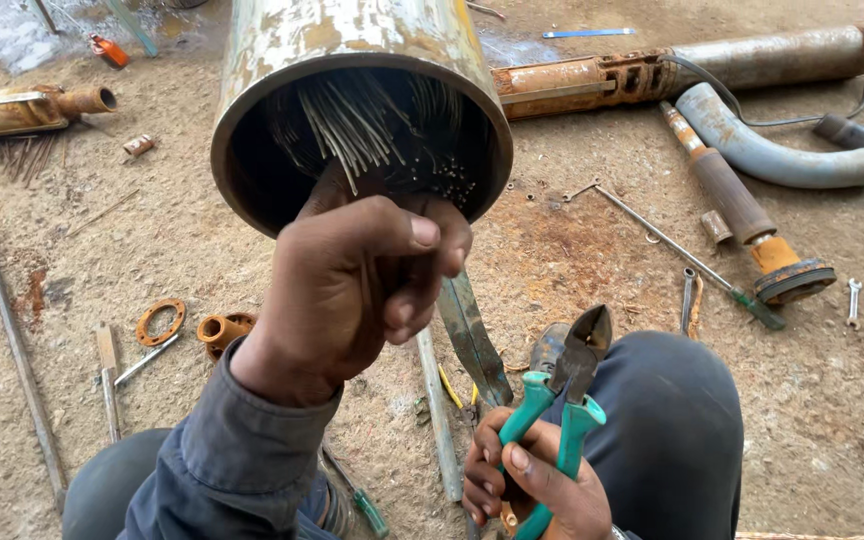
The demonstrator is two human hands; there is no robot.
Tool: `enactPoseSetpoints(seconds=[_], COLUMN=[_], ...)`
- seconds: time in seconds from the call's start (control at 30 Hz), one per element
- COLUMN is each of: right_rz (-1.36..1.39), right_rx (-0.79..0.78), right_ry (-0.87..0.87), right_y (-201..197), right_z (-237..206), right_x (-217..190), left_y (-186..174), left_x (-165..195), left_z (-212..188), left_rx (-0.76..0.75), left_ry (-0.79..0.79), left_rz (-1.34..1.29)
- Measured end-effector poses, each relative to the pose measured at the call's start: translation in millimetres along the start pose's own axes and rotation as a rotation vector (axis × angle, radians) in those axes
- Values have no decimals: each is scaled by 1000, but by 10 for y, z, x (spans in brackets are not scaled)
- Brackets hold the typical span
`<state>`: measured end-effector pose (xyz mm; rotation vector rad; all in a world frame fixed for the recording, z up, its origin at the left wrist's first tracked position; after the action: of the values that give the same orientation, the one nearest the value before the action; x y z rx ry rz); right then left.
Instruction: The person uses pliers to cut multiple wires protruding from the open end of a large metal cylinder. They repeatedly grasp bundles of wires and snip them close to the cylinder's rim, working methodically around the opening.
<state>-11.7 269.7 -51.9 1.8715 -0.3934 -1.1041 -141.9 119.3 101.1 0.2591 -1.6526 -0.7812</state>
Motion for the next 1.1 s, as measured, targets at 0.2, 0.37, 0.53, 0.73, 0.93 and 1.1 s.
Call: enactPoseSetpoints(seconds=[0.2, 0.37, 0.53, 0.73, 0.93, 1.1], right_rz=[-16, -43, -27, -143, -367, -535], right_rx=[53, 42, 67, 166, 38, 99], right_ry=[11, 21, 52, 42, -11, 87], right_y=[-53, -32, -40, -64, 235, 479], right_z=[30, 96, 145, 235, 201, 247], right_x=[65, 53, 87, 115, 151, 229], left_y=[399, 188, 214, 265, 123, 545], left_x=[246, 90, 185, 181, 181, 632], left_z=[-24, -21, -100, -187, -255, -596], left_rx=[-169, -24, 40, 188, 130, 125], left_ry=[102, -11, 58, 161, 193, 564], left_rz=[99, 546, 851, 1161, 1168, 1423])
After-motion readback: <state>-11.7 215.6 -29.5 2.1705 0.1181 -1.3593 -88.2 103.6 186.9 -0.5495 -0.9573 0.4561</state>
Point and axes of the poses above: each hand's wrist, its own z-axis towards the middle knuckle, its own y-axis out of the palm, x = y × z, the point moved 8 cm from there along z, towards the middle knuckle
